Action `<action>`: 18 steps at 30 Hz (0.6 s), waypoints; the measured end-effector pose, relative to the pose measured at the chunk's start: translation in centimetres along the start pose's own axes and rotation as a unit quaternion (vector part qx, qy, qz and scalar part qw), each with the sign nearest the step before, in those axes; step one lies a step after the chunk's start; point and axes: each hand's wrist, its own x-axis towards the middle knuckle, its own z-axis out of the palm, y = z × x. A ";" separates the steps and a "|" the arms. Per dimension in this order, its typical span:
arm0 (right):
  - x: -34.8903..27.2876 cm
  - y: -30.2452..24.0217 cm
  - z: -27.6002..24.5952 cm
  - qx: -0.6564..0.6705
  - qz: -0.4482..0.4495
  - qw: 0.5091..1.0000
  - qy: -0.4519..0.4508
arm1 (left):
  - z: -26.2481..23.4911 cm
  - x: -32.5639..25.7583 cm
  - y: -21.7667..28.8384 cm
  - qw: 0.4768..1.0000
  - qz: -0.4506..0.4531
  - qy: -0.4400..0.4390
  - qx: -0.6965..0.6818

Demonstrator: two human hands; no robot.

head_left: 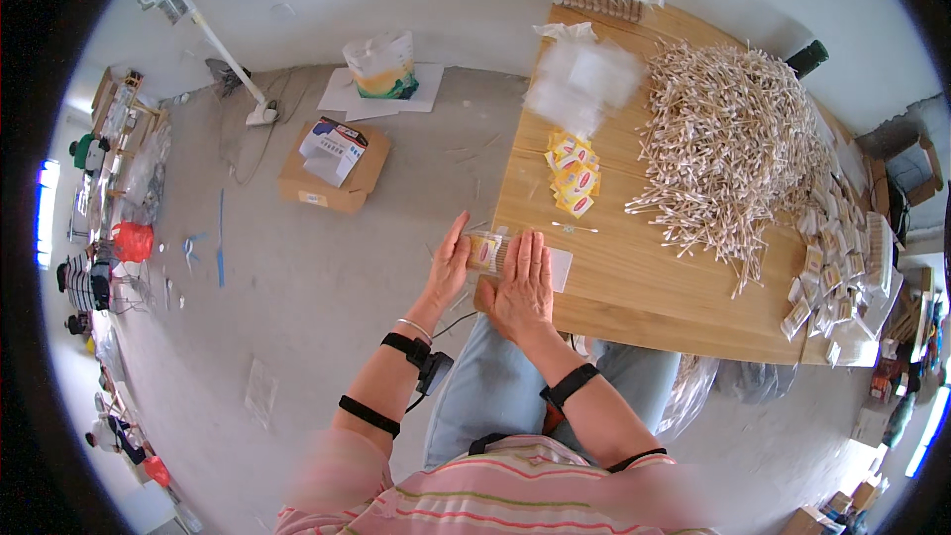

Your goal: Picking up a bundle of cotton swabs from a pile and placing them into a plastic bag.

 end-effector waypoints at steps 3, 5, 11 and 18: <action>0.4 -0.7 0.1 -0.001 0.015 1.000 0.005 | -0.2 0.1 0.6 0.999 0.017 0.010 -0.039; 0.3 -0.9 0.0 0.003 0.009 1.000 -0.001 | -0.5 0.0 0.7 0.997 0.013 0.010 -0.071; 1.2 1.1 0.2 0.298 0.018 0.943 0.145 | -1.0 0.1 1.4 0.985 -0.025 0.023 -0.167; 1.9 -0.8 0.5 0.435 -0.015 0.891 0.129 | -0.9 -0.4 1.2 0.991 -0.011 -0.020 -0.131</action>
